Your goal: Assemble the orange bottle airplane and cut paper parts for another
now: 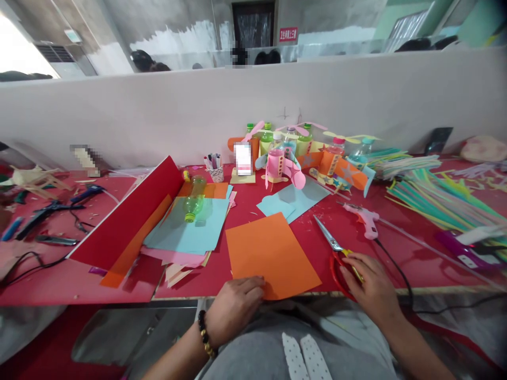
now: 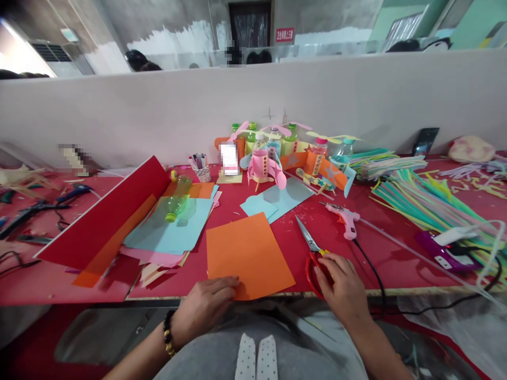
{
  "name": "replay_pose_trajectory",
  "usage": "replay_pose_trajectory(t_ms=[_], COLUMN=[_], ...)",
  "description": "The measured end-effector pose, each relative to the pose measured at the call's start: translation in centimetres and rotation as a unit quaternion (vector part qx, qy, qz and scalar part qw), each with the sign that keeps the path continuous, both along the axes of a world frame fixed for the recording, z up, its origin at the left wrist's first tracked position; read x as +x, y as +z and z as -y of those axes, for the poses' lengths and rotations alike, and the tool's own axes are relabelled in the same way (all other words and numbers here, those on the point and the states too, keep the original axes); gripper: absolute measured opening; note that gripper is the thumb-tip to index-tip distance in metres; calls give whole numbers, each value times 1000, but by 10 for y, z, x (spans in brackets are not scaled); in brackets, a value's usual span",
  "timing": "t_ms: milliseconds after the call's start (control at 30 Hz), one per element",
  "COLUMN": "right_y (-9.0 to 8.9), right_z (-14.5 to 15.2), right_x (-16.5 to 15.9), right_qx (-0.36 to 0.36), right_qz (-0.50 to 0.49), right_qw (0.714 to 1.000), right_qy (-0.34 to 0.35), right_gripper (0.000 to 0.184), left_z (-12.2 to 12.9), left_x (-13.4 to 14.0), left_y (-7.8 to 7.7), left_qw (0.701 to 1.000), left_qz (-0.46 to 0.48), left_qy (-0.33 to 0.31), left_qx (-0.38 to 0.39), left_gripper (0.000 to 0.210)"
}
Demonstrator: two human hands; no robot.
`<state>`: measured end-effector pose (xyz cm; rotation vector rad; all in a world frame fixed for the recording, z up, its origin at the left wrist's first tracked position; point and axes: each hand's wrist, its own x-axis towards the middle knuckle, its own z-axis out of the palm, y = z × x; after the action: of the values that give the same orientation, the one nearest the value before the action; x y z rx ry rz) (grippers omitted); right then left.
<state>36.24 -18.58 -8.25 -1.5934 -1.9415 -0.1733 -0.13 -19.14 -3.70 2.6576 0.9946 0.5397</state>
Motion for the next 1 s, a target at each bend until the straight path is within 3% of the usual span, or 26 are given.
replay_pose_trajectory(t_ms=[267,533,700,867,933,1000], right_y=[12,29,26,28,30,32], right_z=[5,21,17,11,10,10], right_x=[-2,-43,-58,-65,-68,-70], right_qx=[23,-50,-61,-64,-67,-61], right_qz=[-4,40,14,-49,-79,-105], right_qw=[1000,986,982,975,972,971], right_qy=[11,153,179,209,209,206], right_gripper=[25,41,27,26,22,19], left_z=[3,8,12,14,6,-9], left_x=[0,-6,-8,-21,-34,-49], left_y=[-6,-7,-5,3,8,12], left_qw=[999,996,991,985,986,980], left_qz=[37,74,107,139,139,116], left_qy=[21,47,46,54,84,159], left_qx=[-3,-35,-69,-81,-48,13], left_gripper=[15,14,15,11,17,20])
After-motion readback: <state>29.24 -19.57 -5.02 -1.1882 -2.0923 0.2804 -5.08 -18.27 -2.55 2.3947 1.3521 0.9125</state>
